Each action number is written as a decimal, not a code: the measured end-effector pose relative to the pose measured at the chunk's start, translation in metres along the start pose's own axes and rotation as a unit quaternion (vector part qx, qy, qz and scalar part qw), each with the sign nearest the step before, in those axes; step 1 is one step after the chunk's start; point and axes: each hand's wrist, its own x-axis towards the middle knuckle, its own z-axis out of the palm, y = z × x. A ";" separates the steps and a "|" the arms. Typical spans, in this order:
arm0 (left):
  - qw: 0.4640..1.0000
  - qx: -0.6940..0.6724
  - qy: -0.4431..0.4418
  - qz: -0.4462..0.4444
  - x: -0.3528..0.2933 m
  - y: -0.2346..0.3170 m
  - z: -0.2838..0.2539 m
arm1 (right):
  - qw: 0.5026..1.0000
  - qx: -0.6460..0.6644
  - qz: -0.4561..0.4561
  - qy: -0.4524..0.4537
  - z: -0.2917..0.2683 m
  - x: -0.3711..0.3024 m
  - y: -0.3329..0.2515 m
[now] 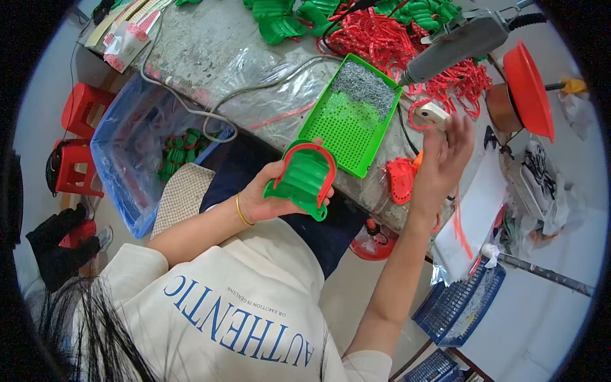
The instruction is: Using a hot glue gun to assemble small green plastic toy components at a workbench.
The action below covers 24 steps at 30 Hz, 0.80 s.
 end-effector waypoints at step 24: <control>0.995 -0.095 0.044 0.002 0.012 0.016 0.018 | 0.838 0.283 -0.060 -0.462 0.023 0.083 -0.067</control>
